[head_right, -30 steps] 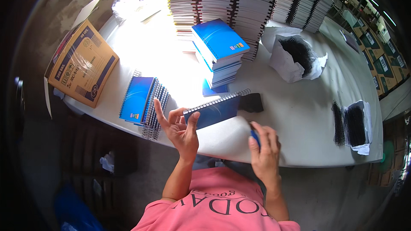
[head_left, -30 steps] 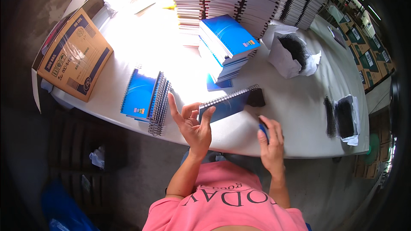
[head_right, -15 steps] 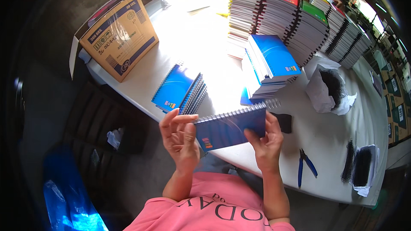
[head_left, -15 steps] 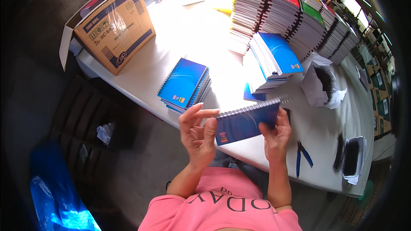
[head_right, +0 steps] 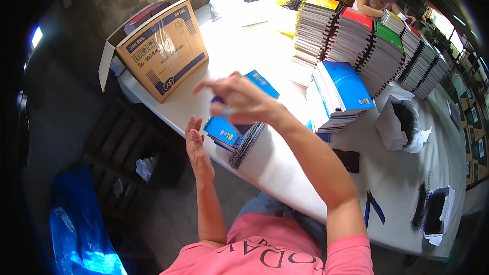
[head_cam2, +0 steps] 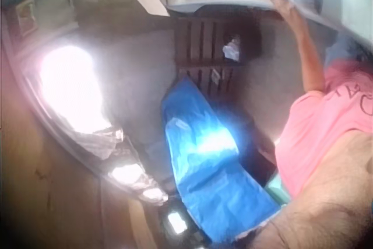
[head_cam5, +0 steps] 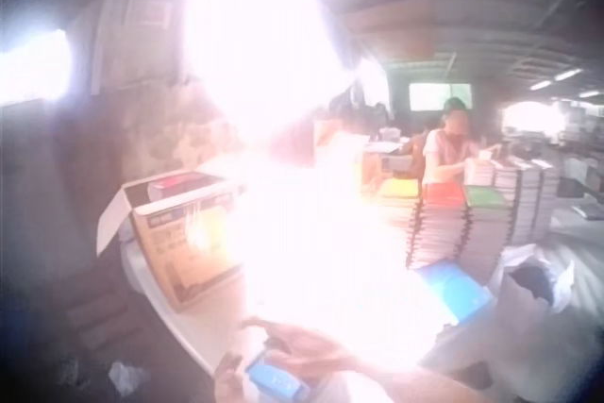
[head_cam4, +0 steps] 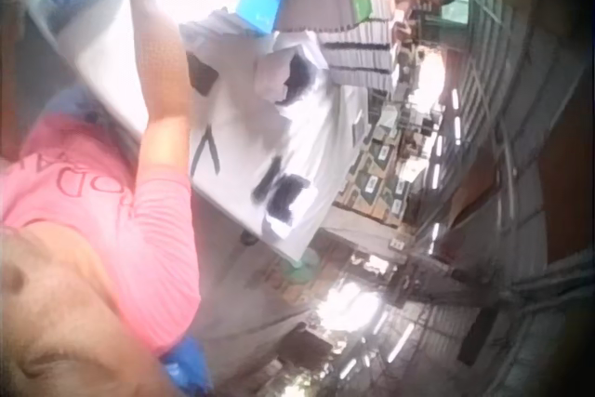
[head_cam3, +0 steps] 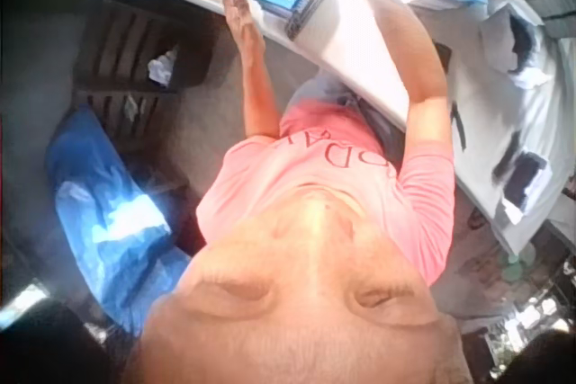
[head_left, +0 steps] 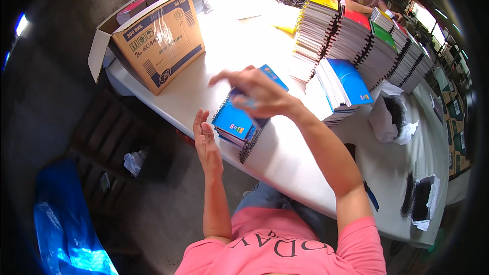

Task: The person binds small spiral notebooks by hand, threading and cutting the plastic spiral binding coil for several notebooks and stacking them on a table.

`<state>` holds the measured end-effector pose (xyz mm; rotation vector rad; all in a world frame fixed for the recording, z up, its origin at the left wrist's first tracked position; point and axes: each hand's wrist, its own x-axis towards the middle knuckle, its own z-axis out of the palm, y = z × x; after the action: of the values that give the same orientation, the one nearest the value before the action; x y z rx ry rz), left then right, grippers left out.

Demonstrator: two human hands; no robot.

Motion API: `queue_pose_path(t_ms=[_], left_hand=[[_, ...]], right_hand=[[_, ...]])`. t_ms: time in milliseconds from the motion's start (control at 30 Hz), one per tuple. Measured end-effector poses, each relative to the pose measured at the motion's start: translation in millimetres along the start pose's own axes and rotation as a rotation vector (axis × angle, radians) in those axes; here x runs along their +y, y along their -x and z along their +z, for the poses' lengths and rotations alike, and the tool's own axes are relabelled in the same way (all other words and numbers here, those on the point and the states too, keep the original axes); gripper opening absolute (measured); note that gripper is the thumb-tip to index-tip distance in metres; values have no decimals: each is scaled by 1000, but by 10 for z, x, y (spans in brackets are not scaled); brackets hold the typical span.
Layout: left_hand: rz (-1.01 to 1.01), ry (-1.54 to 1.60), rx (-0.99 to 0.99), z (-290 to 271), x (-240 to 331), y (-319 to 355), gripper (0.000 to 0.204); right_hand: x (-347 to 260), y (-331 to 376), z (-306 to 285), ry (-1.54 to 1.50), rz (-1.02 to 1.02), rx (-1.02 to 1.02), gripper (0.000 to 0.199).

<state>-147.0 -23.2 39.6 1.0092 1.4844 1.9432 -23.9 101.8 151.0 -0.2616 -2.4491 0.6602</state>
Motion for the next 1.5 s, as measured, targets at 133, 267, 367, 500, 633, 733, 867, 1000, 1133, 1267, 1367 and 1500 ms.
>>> queue_pose_path(t_ms=[133,267,367,500,633,733,867,1000,1133,1267,1367,1500], left_hand=[[-33,139,-68,64,-234,-75,60],[-5,36,-51,214,-69,-47,54],[41,67,20,299,-266,-119,51],[53,219,151,418,-319,-123,50],[107,414,244,543,-274,-106,53],[131,207,194,522,-390,-120,52],[81,257,202,550,-392,-136,57],[80,321,194,580,-388,-127,59],[190,33,367,282,-406,-177,61],[268,97,509,106,-12,-111,51],[539,121,438,237,281,7,37],[785,100,131,562,466,288,25]], right_hand=[[23,144,430,197,-85,-145,49],[316,416,155,-7,251,298,41],[578,659,399,-56,465,369,49],[495,807,623,-295,592,614,55],[501,651,896,-651,607,951,49],[586,548,1026,-602,654,1069,48],[589,548,950,-507,718,1031,55],[561,582,863,-186,709,926,60],[-54,774,220,686,468,788,54],[-125,1561,-947,1123,741,935,52],[8,2010,-1383,449,1175,684,43],[255,2157,-1519,68,1029,678,40]])
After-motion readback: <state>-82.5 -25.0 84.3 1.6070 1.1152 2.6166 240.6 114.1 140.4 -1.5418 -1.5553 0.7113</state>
